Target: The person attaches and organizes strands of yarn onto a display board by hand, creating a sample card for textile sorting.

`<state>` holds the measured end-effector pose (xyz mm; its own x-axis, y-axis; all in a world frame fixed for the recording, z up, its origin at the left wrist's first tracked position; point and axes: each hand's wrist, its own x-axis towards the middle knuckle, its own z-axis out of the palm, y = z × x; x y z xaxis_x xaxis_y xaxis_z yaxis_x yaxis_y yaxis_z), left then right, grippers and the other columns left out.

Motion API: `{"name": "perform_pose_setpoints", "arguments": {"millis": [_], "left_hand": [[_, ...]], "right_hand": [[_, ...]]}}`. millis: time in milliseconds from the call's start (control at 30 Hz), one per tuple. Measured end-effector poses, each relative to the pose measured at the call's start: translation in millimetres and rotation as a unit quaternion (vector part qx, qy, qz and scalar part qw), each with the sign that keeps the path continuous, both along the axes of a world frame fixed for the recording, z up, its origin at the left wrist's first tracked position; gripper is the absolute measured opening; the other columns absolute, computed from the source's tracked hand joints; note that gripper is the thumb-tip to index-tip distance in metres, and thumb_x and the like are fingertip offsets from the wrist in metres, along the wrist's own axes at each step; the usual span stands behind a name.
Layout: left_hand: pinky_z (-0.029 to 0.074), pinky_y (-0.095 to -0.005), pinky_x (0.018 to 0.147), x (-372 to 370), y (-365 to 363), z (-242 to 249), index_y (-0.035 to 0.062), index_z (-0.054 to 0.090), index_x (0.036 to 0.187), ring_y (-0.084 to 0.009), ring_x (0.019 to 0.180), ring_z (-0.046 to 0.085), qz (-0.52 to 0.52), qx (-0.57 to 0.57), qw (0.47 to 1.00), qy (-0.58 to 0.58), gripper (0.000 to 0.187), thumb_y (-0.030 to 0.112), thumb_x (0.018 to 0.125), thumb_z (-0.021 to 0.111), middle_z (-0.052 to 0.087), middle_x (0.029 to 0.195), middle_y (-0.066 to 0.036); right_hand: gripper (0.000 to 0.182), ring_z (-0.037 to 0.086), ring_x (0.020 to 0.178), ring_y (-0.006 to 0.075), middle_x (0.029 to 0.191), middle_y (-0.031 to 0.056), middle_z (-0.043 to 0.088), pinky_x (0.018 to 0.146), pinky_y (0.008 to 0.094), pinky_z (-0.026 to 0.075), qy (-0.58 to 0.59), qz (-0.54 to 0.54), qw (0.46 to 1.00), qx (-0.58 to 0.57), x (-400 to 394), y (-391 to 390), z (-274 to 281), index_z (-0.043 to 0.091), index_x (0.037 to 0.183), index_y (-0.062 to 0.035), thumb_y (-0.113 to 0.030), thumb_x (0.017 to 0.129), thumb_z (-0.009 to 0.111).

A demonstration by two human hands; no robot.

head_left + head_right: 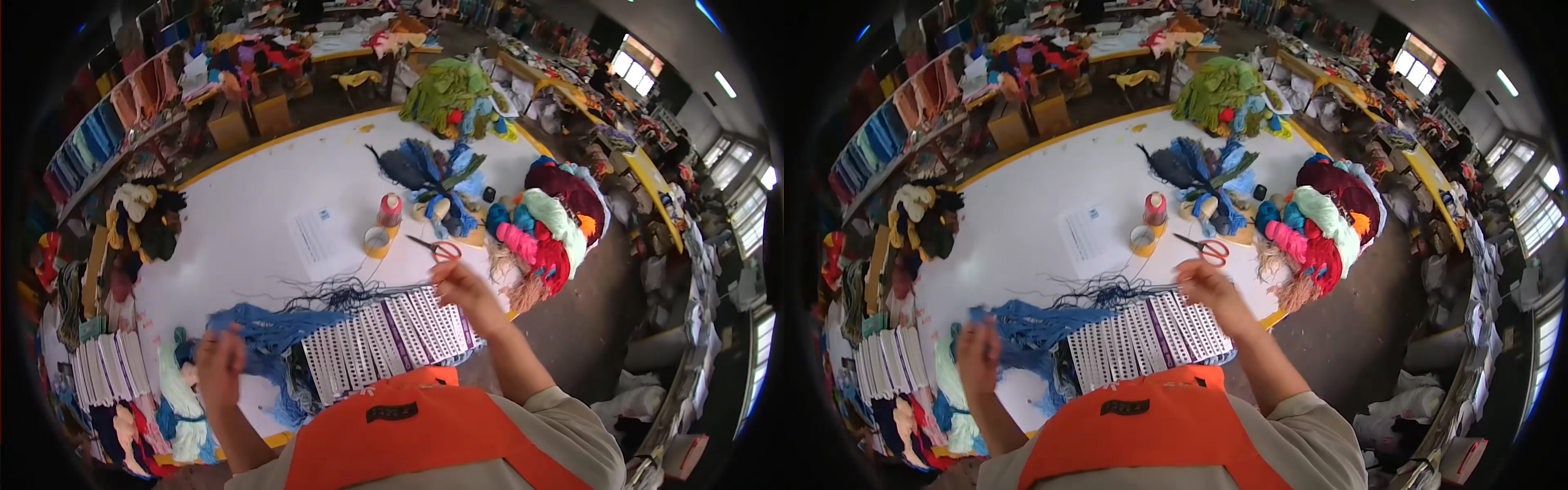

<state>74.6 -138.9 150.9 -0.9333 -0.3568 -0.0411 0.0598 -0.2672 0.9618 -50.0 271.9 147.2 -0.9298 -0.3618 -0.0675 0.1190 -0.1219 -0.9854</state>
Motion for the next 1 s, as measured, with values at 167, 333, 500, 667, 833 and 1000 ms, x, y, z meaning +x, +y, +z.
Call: {"name": "perform_pose_setpoints", "arguments": {"millis": [167,333,500,667,833,1000], "left_hand": [[0.041,-0.0202,0.054,-17.8,84.0,23.1,0.0015,0.063,0.104,-0.0065,0.060,0.053,-0.372,-0.051,0.920,-0.111,0.016,0.012,0.094,0.058,0.061,0.074,-0.002],[0.043,-0.0202,0.058,-30.9,105.2,12.8,0.0021,0.063,0.102,-0.0053,0.068,0.055,-0.449,-0.065,0.882,-0.127,0.017,0.017,0.093,0.062,0.062,0.080,-0.001],[0.044,-0.0223,0.058,-27.6,94.6,-4.5,0.0018,0.064,0.099,-0.0075,0.068,0.057,-0.406,-0.127,0.895,-0.133,0.021,0.018,0.088,0.069,0.063,0.080,-0.003],[0.047,-0.0272,0.066,-33.3,103.0,-13.4,0.0023,0.064,0.097,-0.0143,0.080,0.061,-0.111,-0.335,0.934,0.053,0.018,0.011,0.083,0.068,0.066,0.089,-0.007],[0.044,-0.0269,0.062,-27.6,109.7,-44.8,0.0014,0.063,0.078,-0.0136,0.064,0.057,-0.328,-0.158,0.931,0.017,0.030,0.020,0.096,0.047,0.059,0.067,-0.005],[0.050,-0.0310,0.075,-52.8,131.1,-71.4,0.0001,0.053,0.125,-0.0179,0.087,0.063,-0.295,-0.071,0.948,0.094,0.070,0.061,0.098,0.029,0.065,0.105,-0.012]], "right_hand": [[0.070,0.044,0.128,0.0289,0.136,0.0158,0.043,0.107,0.0395,0.036,0.316,0.251,0.908,0.110,27.7,-69.0,30.5,0.038,0.141,-0.0074,-0.015,0.082,0.074],[0.073,0.051,0.120,0.0337,0.131,0.0198,0.050,0.099,0.0378,0.042,0.233,0.328,0.910,0.096,43.9,-98.5,24.7,0.035,0.141,-0.0050,-0.023,0.082,0.074],[0.033,0.060,0.070,0.0234,0.077,0.0148,0.062,0.067,0.0335,0.047,0.131,0.344,0.906,0.209,35.4,-88.1,-4.6,0.059,0.106,-0.0040,-0.032,0.089,0.068],[0.025,0.053,0.058,0.0082,0.067,0.0010,0.059,0.055,0.0246,0.044,-0.035,0.240,0.955,0.171,35.1,-89.4,-6.9,0.062,0.099,-0.0053,-0.030,0.095,0.061],[0.038,0.051,0.053,0.0074,0.066,-0.0002,0.055,0.049,0.0229,0.043,-0.029,0.148,0.973,0.172,34.2,-101.0,7.6,0.048,0.124,-0.0043,-0.032,0.098,0.055],[0.040,0.065,0.065,0.0211,0.075,0.0105,0.065,0.061,0.0331,0.051,0.089,0.213,0.955,0.188,42.5,-105.7,9.7,0.042,0.132,-0.0068,-0.027,0.099,0.053]]}}
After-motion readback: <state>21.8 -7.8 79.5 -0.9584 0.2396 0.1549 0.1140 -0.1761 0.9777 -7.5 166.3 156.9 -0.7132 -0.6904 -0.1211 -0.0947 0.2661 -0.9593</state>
